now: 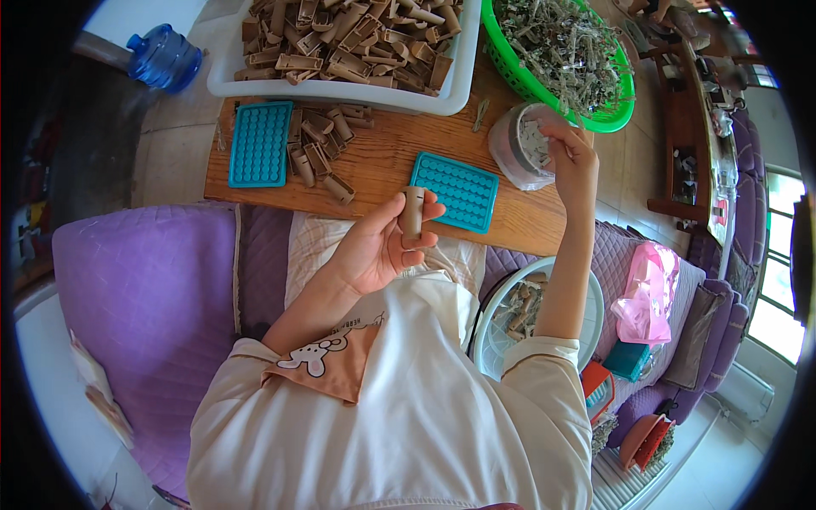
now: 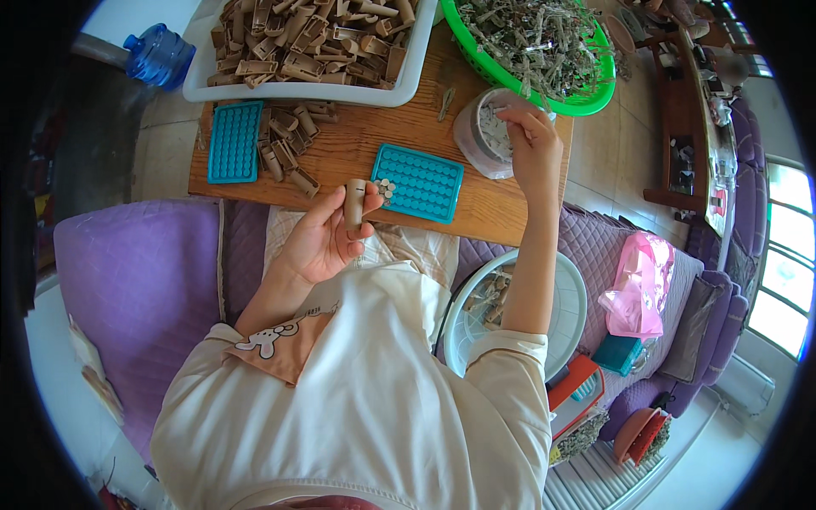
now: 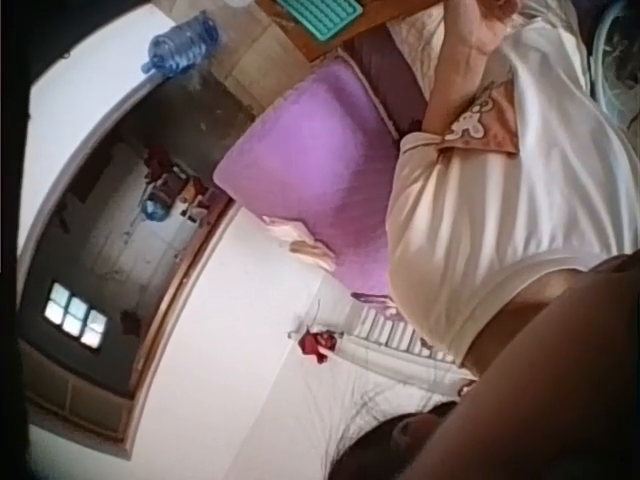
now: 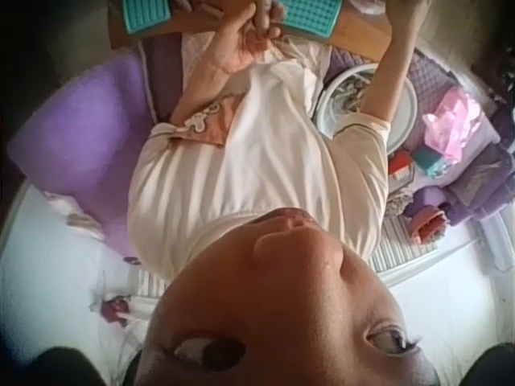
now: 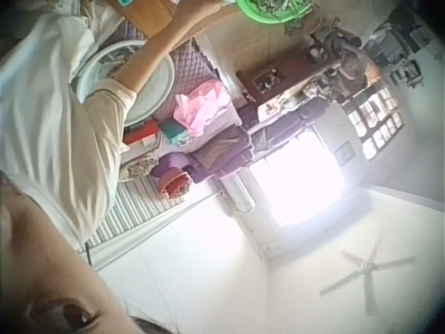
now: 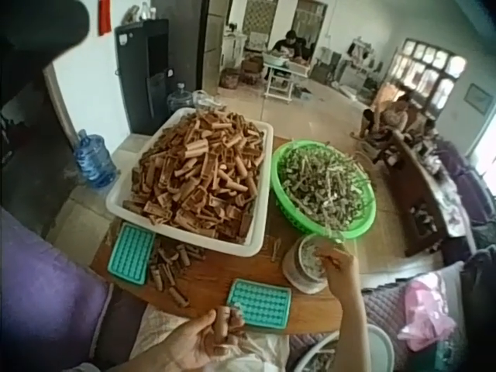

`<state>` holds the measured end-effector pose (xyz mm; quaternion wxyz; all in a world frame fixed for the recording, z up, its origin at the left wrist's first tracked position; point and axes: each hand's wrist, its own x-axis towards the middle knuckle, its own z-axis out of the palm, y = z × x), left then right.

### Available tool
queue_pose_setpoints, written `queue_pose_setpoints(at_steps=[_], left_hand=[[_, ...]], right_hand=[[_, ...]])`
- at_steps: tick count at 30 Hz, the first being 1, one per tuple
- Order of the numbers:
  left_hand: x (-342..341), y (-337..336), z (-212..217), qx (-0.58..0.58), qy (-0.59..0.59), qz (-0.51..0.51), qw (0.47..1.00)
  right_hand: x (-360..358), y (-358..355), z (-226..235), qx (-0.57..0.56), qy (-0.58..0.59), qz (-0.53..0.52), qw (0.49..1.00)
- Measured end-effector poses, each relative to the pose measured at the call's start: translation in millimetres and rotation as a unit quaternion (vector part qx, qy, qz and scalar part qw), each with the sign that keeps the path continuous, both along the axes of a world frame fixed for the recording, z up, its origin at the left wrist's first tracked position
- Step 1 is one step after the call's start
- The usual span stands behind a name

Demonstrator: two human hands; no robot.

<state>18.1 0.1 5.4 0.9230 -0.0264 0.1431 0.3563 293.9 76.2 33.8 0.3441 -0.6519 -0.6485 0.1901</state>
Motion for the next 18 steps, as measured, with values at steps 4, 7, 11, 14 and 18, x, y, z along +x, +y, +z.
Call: queue_pose_setpoints(at_steps=[4, 7, 11, 14, 18], left_hand=[[2, 0, 5, -0.025, -0.022, -0.006, 0.999], [6, 0, 3, -0.021, -0.031, -0.013, 0.999], [13, -4, 3, -0.050, -0.065, -0.028, 0.996], [15, -5, 6, -0.044, -0.088, -0.043, 0.994], [16, -6, 3, -0.031, -0.043, -0.043, 0.998]], right_hand=[[-28, -10, 7, 0.020, 0.044, 0.029, 0.998], [-57, -24, 16, -0.039, 0.139, 0.026, 0.989], [-96, -50, 21, -0.052, 0.264, 0.083, 0.960], [-107, -58, 33, -0.045, 0.219, 0.144, 0.964], [-103, -58, 30, -0.039, 0.130, 0.203, 0.970]])
